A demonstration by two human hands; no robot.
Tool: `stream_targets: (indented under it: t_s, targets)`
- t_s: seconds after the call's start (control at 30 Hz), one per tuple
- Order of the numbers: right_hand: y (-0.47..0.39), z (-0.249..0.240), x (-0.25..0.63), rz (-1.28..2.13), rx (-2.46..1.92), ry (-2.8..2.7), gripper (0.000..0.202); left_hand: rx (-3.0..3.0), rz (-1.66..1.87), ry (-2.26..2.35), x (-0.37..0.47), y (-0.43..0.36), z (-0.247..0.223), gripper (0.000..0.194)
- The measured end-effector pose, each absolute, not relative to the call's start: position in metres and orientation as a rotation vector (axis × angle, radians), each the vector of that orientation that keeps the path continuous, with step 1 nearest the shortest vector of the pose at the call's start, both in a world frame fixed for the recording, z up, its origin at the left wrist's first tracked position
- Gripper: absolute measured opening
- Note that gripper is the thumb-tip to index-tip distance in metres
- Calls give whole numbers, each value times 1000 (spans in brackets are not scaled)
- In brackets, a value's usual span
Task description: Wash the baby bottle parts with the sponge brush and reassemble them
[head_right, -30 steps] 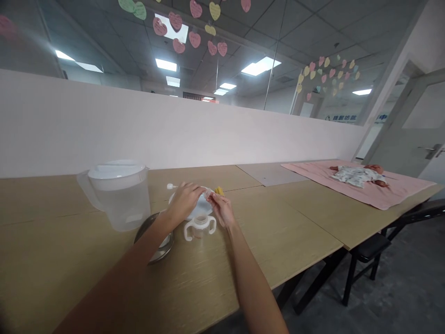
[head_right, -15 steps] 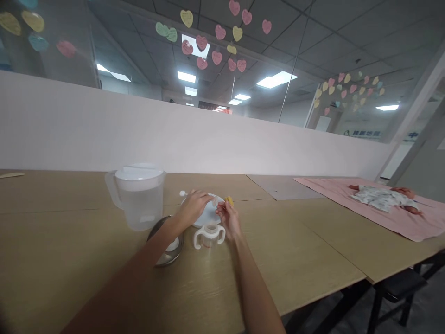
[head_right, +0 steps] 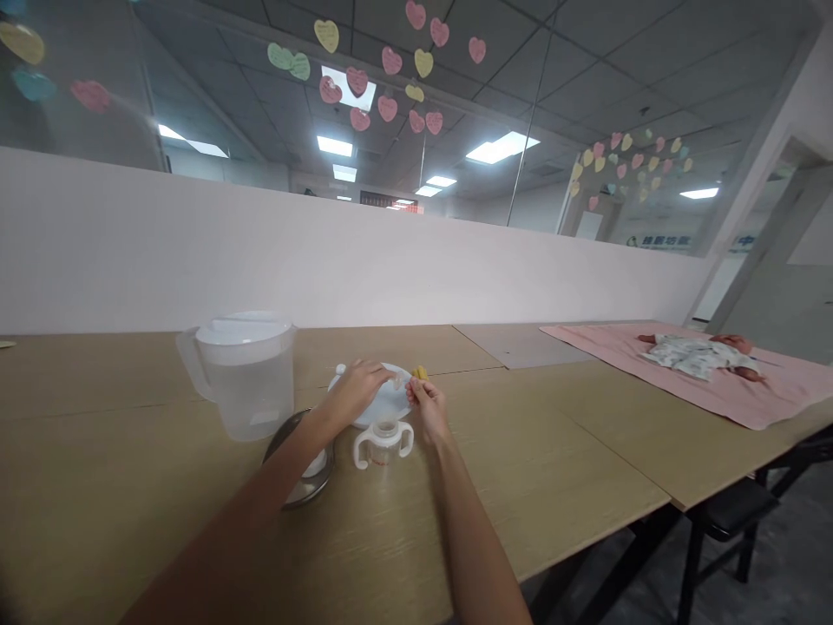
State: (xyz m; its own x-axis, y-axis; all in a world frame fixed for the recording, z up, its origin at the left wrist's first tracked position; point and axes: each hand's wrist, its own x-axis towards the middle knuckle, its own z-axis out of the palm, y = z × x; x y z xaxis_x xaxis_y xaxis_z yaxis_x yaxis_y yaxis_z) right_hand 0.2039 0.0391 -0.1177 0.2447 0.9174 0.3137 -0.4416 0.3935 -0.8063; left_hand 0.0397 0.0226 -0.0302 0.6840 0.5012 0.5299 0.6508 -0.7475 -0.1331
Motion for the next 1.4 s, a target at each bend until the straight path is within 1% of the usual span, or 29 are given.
stream_targets:
  t_s: [0.17,0.33,0.4,0.47,0.53,0.6,0.87,0.97,1.17,1.3,1.4]
  targets:
    - [44,-121,223,955,-619,-717,25,-2541,-736,-971,32,24,-21,29]
    - [52,-128,244,847,-641,-585,22,-2544,-803,-990,28,20,-11,28]
    - [55,-133,254,746,-687,-460,21,-2517,-941,-1035,22,20,-6,28]
    - [58,-139,263,670,-715,-372,22,-2467,-1172,-1102,14,22,-1,27]
    - [60,-145,268,627,-740,-316,22,-2454,-1405,-1158,7,26,2,28]
    - [63,-150,267,606,-771,-276,21,-2502,-1557,-1201,3,29,2,29]
    - [68,-155,261,646,-843,-218,20,-2649,-1794,-1425,1,43,-8,32]
    - [68,-157,263,671,-873,-190,20,-2714,-1872,-1436,1,47,-11,33]
    - [68,-157,262,700,-901,-161,18,-2900,-1995,-1431,9,49,-20,41]
    - [67,-155,260,721,-900,-160,16,-2942,-2101,-1445,14,46,-24,38]
    - [67,-154,259,730,-901,-154,17,-2948,-2325,-1450,18,43,-26,34]
